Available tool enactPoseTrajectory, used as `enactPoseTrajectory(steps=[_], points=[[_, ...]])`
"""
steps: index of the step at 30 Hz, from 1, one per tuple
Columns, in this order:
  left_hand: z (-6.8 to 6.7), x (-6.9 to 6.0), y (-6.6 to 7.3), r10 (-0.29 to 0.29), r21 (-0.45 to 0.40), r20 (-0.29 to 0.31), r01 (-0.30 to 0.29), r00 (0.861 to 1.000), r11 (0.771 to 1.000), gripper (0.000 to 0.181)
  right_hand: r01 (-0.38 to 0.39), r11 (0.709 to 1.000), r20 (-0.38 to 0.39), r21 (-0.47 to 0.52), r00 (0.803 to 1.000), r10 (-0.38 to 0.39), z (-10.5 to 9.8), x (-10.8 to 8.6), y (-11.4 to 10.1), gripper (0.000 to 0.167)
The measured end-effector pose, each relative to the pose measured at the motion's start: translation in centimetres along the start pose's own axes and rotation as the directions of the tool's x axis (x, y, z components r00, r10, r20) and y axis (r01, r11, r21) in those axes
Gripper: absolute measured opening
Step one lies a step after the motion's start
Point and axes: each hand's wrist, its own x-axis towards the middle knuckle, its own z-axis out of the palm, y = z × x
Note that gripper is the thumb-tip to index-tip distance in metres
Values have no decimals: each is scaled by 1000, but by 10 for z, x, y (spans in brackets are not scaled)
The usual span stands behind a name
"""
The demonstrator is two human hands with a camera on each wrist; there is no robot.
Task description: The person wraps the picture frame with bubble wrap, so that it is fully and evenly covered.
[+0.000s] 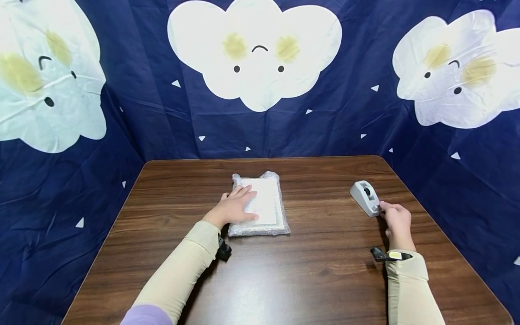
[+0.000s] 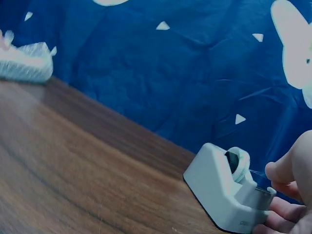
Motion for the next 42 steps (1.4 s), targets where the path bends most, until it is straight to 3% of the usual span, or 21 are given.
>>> enactPoseTrajectory(steps=[2,4,7,9,15,17,22,23,24,25,26,27,28,29,31,32,33,35,37,40,42], points=[[0,0,0,1,-4,-6,-1,1000,1000,88,-78,977,32,200,997,73,-2,-2,-3,24],[0,-1,0,-1,-5,-10,1,1000,1000,88,-163,910,67,381,987,148,-6,-4,-6,27],[-1,-2,1,-1,-5,-17,1,1000,1000,87,-252,815,100,522,967,235,-10,-8,-10,28],[-1,-2,1,-3,0,-20,3,1000,1000,87,-269,795,109,543,962,251,-11,-10,-11,27],[1,-1,1,0,-2,-30,0,1000,1000,86,-314,818,177,482,949,260,-16,-14,-14,29],[1,0,1,1,-1,-29,-1,1000,1000,86,-347,784,238,515,936,258,-21,-14,-14,31],[-1,0,2,3,-2,-29,-3,1000,1000,86,-442,647,425,621,884,195,-35,-16,-8,20],[-2,-1,2,3,-6,-29,-3,1000,1000,86,-438,658,435,613,882,181,-36,-16,-7,20],[-2,-1,2,3,-7,-30,-4,1000,1000,86,-403,702,413,587,895,169,-36,-16,-5,19],[-2,-1,2,5,-7,-30,-5,1000,1000,86,-334,782,365,527,919,146,-34,-17,-3,18],[-2,-1,2,6,-10,-30,-7,1000,1000,86,-230,881,295,413,949,109,-32,-17,0,18],[-2,-1,2,7,-12,-28,-7,1000,1000,86,-116,964,213,237,975,65,-30,-18,2,19],[-2,-1,2,7,-14,-27,-8,1000,1000,86,-21,1000,133,21,991,18,-28,-18,5,21],[-2,0,2,8,-11,-25,-8,1000,1000,86,48,977,59,-206,998,-36,-26,-18,8,25],[-2,0,1,10,-4,-24,-10,1000,1000,86,112,835,-27,-539,988,-149,-24,-18,13,34],[-3,1,1,9,-1,-24,-9,1000,1000,86,131,764,-33,-631,980,-195,-23,-17,15,38],[-3,1,1,10,3,-26,-10,1000,1000,86,151,720,-22,-677,974,-226,-23,-16,17,39],[-2,1,1,13,10,-30,-13,999,1000,86,179,667,-4,-723,965,-263,-24,-15,20,37],[-2,1,1,16,5,-33,-16,999,1000,86,184,683,-10,-707,963,-269,-26,-16,22,34],[-2,-1,1,19,2,-28,-19,999,1000,87,187,783,-39,-593,965,-259,-30,-22,24,26],[-1,-1,0,18,3,-26,-18,999,1000,87,232,843,-51,-486,955,-293,-30,-26,24,23]])
